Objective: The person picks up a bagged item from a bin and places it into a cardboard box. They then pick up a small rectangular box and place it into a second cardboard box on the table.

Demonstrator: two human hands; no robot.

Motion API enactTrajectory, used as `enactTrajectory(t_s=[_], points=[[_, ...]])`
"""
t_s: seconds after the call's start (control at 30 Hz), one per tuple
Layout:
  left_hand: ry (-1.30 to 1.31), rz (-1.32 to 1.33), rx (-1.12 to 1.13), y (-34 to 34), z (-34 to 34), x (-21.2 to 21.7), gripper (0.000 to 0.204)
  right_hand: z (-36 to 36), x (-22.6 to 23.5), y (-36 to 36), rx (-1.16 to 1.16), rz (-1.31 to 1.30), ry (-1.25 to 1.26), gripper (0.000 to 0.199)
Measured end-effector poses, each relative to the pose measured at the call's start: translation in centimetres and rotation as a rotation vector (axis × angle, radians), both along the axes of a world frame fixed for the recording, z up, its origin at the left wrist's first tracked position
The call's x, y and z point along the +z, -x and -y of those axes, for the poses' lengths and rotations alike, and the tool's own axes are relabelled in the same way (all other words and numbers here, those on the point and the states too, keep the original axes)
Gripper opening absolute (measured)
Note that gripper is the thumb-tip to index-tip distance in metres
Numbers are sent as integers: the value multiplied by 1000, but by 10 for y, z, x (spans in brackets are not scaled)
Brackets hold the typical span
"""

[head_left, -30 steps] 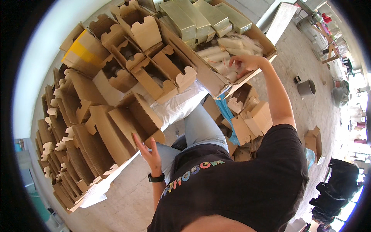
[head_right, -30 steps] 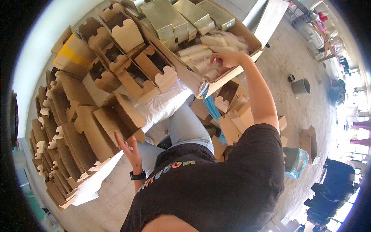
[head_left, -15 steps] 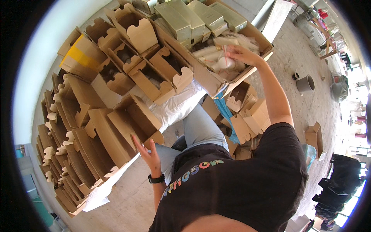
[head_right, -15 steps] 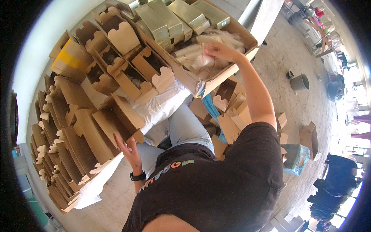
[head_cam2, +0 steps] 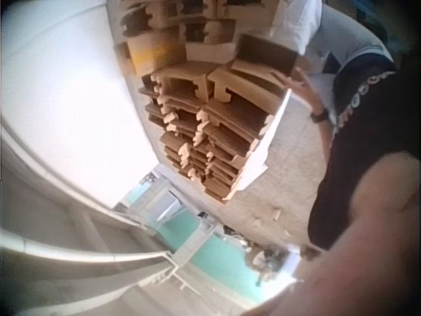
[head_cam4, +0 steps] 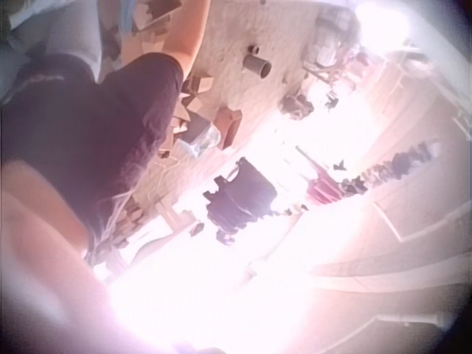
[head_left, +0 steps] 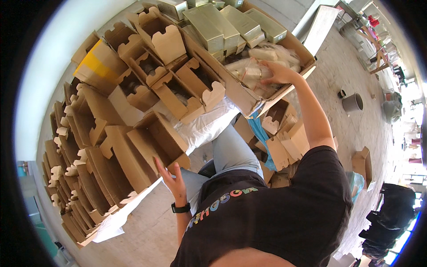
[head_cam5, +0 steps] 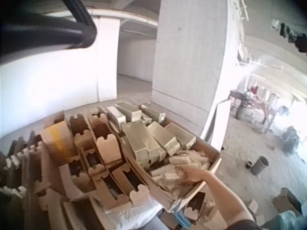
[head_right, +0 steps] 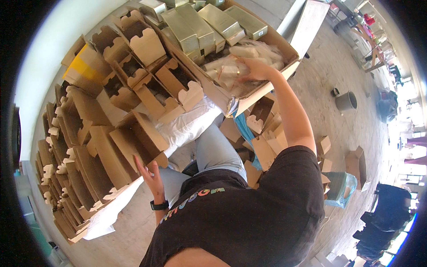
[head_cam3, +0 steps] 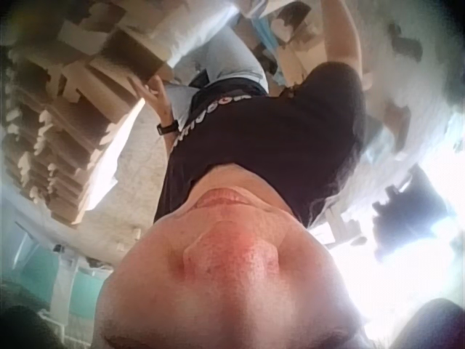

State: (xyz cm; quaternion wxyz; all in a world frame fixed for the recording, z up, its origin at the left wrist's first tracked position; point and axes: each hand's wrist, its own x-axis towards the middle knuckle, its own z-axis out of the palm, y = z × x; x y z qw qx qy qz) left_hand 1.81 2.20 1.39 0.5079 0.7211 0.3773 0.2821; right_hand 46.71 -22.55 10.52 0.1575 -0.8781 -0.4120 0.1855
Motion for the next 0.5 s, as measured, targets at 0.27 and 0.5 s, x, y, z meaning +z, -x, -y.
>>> enactTrajectory(t_s=[0.27, 0.5], points=[[0, 2, 0, 0, -1, -2, 69, -5, 3, 6, -138, 164, 209, 80], [-9, -17, 6, 0, -1, -4, 69, -7, 6, 3, -388, -145, -630, 67]])
